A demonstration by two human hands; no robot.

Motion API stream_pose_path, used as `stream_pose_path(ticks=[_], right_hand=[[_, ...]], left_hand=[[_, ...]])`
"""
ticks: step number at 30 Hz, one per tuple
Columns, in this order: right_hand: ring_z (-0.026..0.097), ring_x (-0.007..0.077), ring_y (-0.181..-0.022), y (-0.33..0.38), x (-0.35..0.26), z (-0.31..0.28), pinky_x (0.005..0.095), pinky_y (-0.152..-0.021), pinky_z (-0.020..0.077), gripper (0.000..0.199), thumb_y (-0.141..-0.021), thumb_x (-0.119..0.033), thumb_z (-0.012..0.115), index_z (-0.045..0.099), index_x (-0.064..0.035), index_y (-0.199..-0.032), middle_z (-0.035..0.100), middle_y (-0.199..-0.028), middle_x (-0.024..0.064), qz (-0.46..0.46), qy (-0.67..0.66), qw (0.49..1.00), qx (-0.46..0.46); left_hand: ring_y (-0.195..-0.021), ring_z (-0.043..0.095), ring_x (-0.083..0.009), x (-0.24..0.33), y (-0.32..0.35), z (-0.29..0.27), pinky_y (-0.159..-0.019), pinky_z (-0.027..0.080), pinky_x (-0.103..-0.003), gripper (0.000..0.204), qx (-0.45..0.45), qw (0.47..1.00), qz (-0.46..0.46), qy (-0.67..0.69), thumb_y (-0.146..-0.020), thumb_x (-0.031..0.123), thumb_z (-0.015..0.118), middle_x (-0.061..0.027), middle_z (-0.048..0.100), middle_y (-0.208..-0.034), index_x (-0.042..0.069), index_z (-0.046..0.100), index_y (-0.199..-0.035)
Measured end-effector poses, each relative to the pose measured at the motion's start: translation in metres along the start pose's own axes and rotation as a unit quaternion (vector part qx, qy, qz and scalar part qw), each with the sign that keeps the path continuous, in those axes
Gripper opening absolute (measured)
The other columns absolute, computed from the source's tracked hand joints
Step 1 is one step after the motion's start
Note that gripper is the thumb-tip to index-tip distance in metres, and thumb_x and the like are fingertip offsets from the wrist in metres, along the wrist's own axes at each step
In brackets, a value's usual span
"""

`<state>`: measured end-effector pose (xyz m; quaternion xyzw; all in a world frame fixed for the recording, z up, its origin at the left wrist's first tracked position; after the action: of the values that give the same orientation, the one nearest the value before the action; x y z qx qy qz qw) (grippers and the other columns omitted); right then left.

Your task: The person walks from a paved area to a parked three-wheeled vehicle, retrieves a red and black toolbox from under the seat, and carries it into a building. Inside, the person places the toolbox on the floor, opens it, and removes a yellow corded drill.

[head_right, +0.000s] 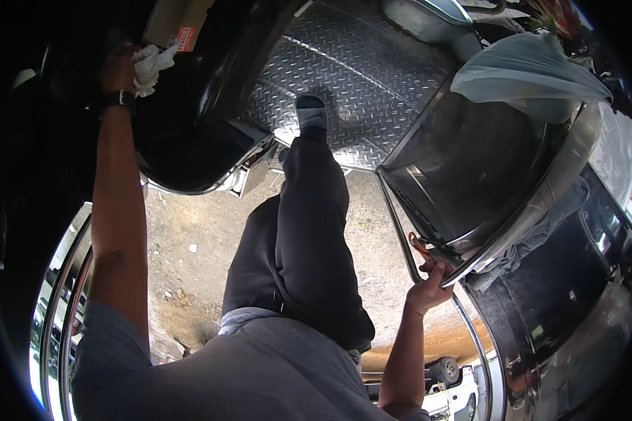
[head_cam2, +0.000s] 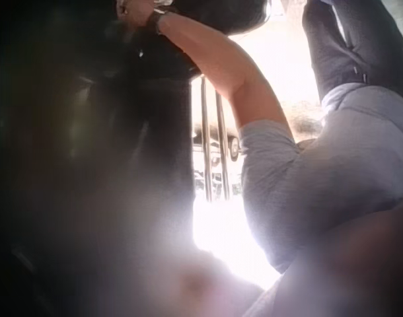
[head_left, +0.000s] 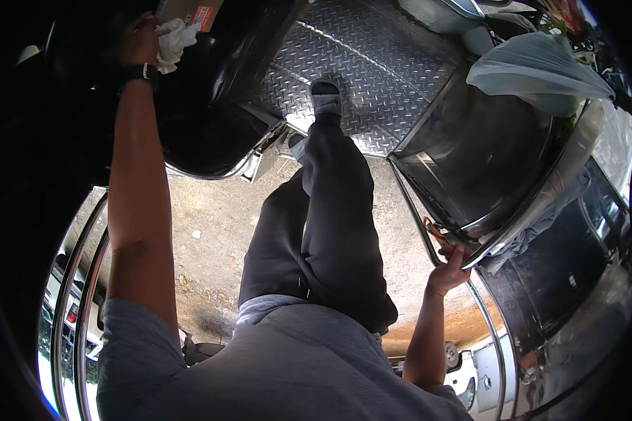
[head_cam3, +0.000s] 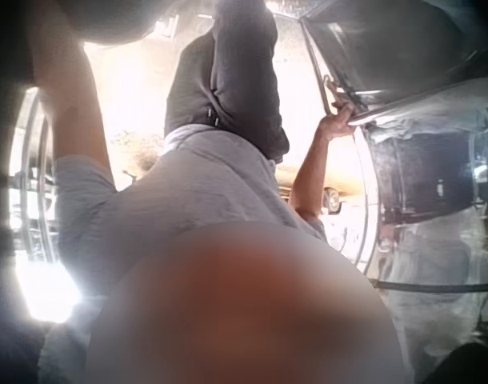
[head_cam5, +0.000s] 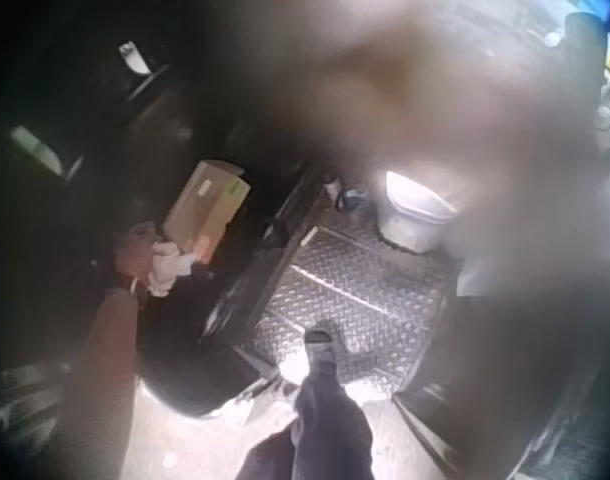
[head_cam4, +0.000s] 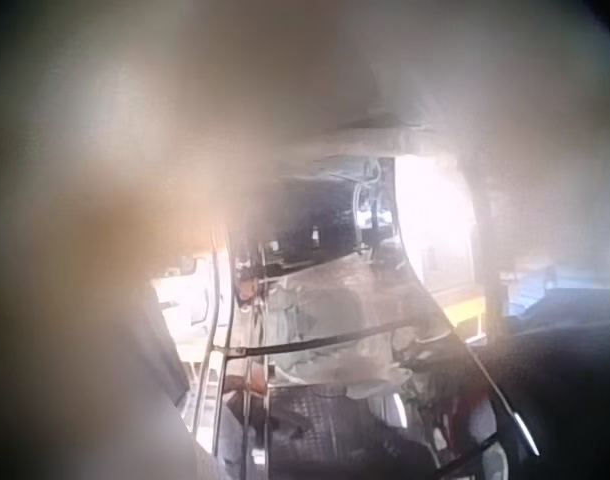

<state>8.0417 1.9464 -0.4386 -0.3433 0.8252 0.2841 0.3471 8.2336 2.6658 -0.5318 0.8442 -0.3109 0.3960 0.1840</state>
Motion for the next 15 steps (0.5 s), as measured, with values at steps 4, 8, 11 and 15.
stream_pose_path(ticks=[4,8,11,15], right_hand=[[0.059,0.0163,-0.066,-0.001,0.007,-0.002,0.0318,-0.066,0.0457,0.023,-0.094,-0.021,0.058,0.063,0.0013,-0.094,0.063,-0.073,0.0081,-0.003,0.022,1.000,-0.016],[0.056,0.0146,-0.068,0.000,0.002,-0.003,0.0308,-0.064,0.0440,0.023,-0.096,-0.021,0.057,0.064,0.0006,-0.099,0.060,-0.077,0.0055,0.044,0.046,0.998,0.003],[0.054,0.0149,-0.065,0.001,-0.007,-0.004,0.0304,-0.061,0.0441,0.027,-0.097,-0.025,0.057,0.063,0.0019,-0.097,0.059,-0.074,0.0064,0.050,0.069,0.996,-0.003],[0.055,0.0168,-0.067,-0.001,-0.011,-0.012,0.0318,-0.064,0.0437,0.028,-0.097,-0.024,0.054,0.063,0.0025,-0.092,0.059,-0.074,0.0071,0.117,0.166,0.978,-0.040]], left_hand=[[-0.101,0.070,-0.0278,0.004,-0.101,-0.074,-0.088,0.052,-0.039,0.045,0.048,0.990,-0.032,-0.129,-0.093,0.047,0.055,-0.0100,0.074,-0.111,0.012,0.073,-0.117],[-0.107,0.068,-0.0306,0.040,-0.183,-0.141,-0.093,0.051,-0.039,0.050,0.132,0.908,0.031,-0.397,-0.095,0.053,0.053,-0.0125,0.073,-0.113,0.013,0.071,-0.120],[-0.113,0.066,-0.0311,0.064,-0.271,-0.191,-0.095,0.051,-0.041,0.059,0.126,0.874,0.066,-0.464,-0.093,0.058,0.056,-0.0139,0.071,-0.119,0.012,0.066,-0.129],[-0.117,0.064,-0.0332,0.052,-0.353,-0.210,-0.099,0.050,-0.044,0.077,-0.014,0.865,0.129,-0.485,-0.085,0.066,0.063,-0.0186,0.067,-0.125,0.009,0.058,-0.137]])
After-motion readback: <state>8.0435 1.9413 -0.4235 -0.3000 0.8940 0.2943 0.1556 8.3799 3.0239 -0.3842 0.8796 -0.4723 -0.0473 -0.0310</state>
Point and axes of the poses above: each hand's wrist, its own y-axis away from the middle knuckle, its own z-axis out of the palm, x = y × z, the point moved 2 cm from there along -y, towards the middle knuckle
